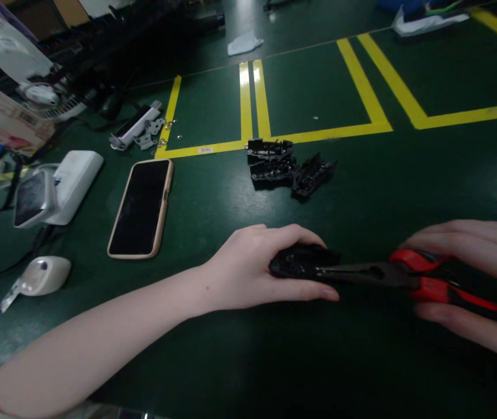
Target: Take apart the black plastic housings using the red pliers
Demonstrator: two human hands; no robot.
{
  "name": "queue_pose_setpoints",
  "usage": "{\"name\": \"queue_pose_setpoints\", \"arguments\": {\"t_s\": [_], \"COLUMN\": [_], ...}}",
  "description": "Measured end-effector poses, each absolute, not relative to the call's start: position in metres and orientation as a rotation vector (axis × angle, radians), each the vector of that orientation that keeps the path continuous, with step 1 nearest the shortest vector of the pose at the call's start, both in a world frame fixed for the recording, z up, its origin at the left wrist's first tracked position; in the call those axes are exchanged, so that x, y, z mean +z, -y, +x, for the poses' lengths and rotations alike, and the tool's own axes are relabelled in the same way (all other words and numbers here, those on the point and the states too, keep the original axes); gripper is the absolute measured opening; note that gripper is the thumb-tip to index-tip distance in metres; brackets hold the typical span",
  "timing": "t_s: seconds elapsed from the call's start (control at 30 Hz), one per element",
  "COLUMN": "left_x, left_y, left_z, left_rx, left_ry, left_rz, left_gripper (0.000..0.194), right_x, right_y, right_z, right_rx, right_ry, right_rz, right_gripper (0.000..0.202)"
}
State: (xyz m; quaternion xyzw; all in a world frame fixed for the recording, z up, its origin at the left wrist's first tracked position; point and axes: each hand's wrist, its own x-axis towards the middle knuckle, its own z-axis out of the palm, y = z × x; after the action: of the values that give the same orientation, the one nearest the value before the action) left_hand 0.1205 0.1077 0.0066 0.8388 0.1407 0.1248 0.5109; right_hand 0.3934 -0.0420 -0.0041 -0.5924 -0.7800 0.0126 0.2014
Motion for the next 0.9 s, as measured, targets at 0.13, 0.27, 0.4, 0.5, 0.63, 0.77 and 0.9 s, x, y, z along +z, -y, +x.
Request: {"name": "queue_pose_setpoints", "arguments": {"t_s": [0.13,0.27,0.4,0.5,0.63,0.77,0.9], "left_x": [0.0069,0.0078,0.0083,0.0085,0.0080,0.0081,0.0089], "left_y": [-0.1075,-0.1069,-0.1065,-0.1064,-0.1070,-0.1076,-0.1074], "left_z": [0.1209,0.1224,0.1231,0.1227,0.1228,0.1226,0.1217], "left_rx": [0.279,0.246,0.235,0.239,0.266,0.284,0.274], "left_ry": [-0.343,-0.357,-0.365,-0.368,-0.360,-0.360,-0.364], "left_rz": [2.045,2.110,2.109,2.093,2.074,2.011,1.986], "left_gripper": [0.044,0.043,0.042,0.042,0.043,0.043,0.045], "right_x": [-0.0052,-0.0041,-0.0046,-0.0051,-0.0042,-0.0032,-0.0019], "right_y": [0.0417,0.0376,0.0341,0.0334,0.0332,0.0348,0.0363], "right_z": [0.3960,0.3923,0.3880,0.3869,0.3888,0.3926,0.3935], "right_rx": [-0.062,-0.061,-0.073,-0.061,-0.039,-0.006,-0.002], "right_ry": [2.319,2.342,2.345,2.343,2.339,2.318,2.315], "right_rz": [-1.567,-1.518,-1.488,-1.493,-1.490,-1.527,-1.556], "right_gripper": [0.044,0.042,0.040,0.040,0.039,0.039,0.039]}}
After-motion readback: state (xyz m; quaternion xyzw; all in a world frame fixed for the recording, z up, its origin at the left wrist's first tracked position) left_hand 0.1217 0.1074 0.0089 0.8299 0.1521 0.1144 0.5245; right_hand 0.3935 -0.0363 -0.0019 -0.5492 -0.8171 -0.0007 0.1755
